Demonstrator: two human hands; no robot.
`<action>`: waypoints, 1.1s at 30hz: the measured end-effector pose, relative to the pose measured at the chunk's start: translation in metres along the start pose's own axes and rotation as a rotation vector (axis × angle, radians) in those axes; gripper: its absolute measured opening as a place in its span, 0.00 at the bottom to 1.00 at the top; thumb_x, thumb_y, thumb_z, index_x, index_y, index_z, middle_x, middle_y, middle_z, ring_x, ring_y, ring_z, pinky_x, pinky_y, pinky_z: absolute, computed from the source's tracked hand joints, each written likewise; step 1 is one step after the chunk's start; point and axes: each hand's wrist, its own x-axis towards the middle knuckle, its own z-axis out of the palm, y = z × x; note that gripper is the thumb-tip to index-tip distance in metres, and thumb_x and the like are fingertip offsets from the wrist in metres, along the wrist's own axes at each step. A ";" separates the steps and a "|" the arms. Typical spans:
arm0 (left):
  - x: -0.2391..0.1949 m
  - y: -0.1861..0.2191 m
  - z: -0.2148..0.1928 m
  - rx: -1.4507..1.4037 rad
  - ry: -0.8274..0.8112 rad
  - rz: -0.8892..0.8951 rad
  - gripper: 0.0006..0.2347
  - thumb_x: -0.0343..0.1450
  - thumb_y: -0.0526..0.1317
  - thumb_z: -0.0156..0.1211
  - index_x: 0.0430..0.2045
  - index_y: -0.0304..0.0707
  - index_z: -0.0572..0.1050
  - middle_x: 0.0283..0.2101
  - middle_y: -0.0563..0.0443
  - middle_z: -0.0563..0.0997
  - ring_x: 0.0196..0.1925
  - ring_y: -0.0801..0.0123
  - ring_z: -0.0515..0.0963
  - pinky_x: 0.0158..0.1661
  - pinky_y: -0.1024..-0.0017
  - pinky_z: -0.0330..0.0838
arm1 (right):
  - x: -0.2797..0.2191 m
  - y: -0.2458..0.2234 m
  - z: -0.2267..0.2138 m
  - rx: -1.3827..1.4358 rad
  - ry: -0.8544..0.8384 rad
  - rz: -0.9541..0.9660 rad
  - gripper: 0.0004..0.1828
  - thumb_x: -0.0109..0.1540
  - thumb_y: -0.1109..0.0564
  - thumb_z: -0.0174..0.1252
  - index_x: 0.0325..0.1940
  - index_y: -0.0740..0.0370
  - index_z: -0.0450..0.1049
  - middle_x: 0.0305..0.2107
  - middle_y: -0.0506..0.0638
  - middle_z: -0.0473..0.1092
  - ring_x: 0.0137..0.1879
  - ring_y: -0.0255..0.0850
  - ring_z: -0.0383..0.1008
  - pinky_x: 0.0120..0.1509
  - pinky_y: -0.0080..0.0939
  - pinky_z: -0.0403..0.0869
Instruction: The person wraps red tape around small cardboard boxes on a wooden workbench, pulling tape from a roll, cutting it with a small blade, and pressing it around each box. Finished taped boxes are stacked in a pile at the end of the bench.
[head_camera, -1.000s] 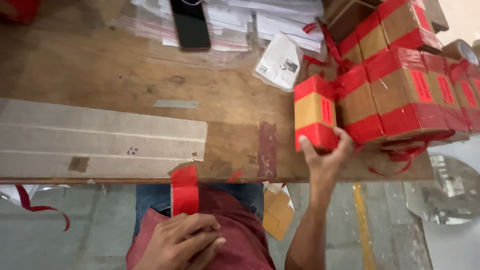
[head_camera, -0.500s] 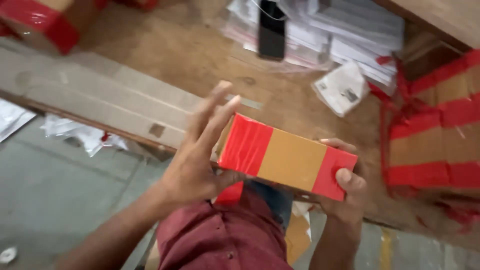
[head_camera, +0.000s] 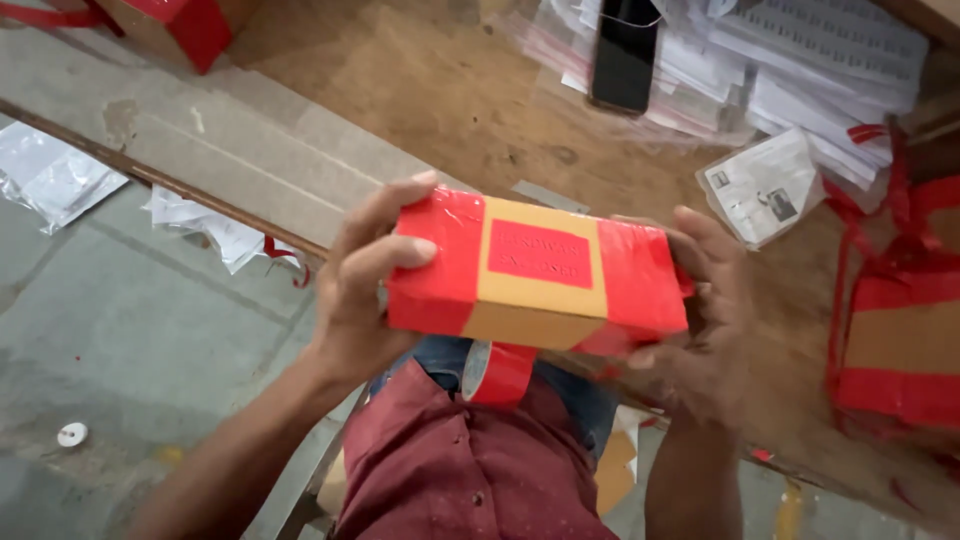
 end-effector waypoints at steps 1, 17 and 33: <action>-0.001 -0.002 -0.002 -0.018 0.018 -0.047 0.30 0.63 0.34 0.81 0.54 0.46 0.63 0.69 0.36 0.66 0.71 0.47 0.72 0.66 0.57 0.73 | -0.001 0.005 -0.004 -0.046 -0.015 0.035 0.60 0.50 0.51 0.80 0.80 0.62 0.53 0.68 0.60 0.66 0.74 0.48 0.68 0.79 0.48 0.69; -0.024 -0.025 -0.016 -0.300 0.233 -0.592 0.29 0.65 0.41 0.75 0.58 0.35 0.66 0.54 0.46 0.75 0.60 0.64 0.77 0.62 0.68 0.73 | 0.018 -0.012 0.017 -0.332 0.387 0.232 0.06 0.67 0.62 0.60 0.43 0.69 0.79 0.23 0.47 0.70 0.26 0.30 0.65 0.28 0.30 0.59; -0.001 -0.029 -0.010 -0.546 0.247 -1.191 0.31 0.73 0.52 0.48 0.74 0.50 0.49 0.65 0.53 0.69 0.63 0.65 0.73 0.52 0.57 0.76 | 0.106 0.050 0.032 -0.855 -0.571 -0.138 0.47 0.50 0.54 0.75 0.71 0.58 0.65 0.68 0.61 0.60 0.73 0.59 0.62 0.74 0.53 0.65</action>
